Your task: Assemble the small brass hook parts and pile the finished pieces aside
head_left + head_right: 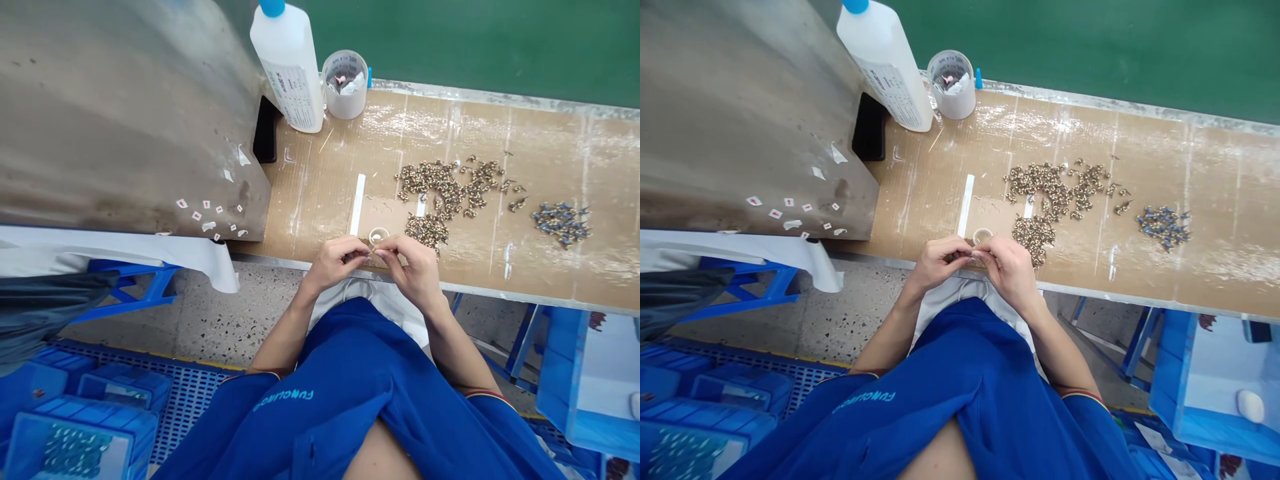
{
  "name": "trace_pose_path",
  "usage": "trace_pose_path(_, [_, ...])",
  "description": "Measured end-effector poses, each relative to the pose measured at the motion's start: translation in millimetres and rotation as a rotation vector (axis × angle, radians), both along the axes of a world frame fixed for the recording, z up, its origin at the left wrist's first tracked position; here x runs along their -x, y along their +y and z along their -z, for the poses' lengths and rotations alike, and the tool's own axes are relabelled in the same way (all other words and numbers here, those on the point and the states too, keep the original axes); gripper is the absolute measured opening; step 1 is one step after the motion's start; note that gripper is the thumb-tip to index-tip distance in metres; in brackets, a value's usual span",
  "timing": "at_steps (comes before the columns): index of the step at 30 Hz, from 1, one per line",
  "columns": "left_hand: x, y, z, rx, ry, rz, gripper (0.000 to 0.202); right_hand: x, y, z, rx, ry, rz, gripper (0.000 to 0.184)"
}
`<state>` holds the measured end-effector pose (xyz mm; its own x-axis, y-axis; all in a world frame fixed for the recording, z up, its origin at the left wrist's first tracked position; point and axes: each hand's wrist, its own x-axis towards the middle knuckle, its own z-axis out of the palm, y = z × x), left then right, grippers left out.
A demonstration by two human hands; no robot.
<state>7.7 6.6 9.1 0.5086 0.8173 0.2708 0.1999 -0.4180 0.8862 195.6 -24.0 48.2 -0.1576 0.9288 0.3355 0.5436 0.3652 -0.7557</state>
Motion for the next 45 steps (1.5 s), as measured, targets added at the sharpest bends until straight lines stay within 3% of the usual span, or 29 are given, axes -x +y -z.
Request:
trace_pose_path(9, [-0.3, 0.1, -1.2, -0.021, -0.016, -0.009, 0.008, -2.0, 0.6, -1.8, 0.040, 0.042, 0.018, 0.017])
trace_pose_path(17, [0.3, 1.0, 0.1, -0.020, -0.030, -0.010, 0.004, -17.3, 6.5, 5.1, -0.030, 0.131, 0.194, 0.016])
trace_pose_path(25, [1.2, 1.4, 0.4, 0.006, -0.021, -0.014, 0.008, -17.6, 12.0, 14.7, 0.019, 0.041, 0.101, 0.018])
trace_pose_path(32, [0.9, 1.3, -0.1, 0.014, -0.029, -0.023, 0.010, -64.7, 46.0, 22.5, 0.016, -0.246, 0.404, 0.023])
trace_pose_path(36, [1.7, 0.9, -2.3, 0.034, -0.029, -0.025, 0.012, -70.7, 62.5, 31.8, 0.025, -0.364, 0.465, 0.019])
trace_pose_path(45, [3.2, 0.6, -3.5, 0.073, -0.064, -0.045, 0.013, -63.9, 69.0, 26.9, 0.047, -0.398, 0.367, 0.012])
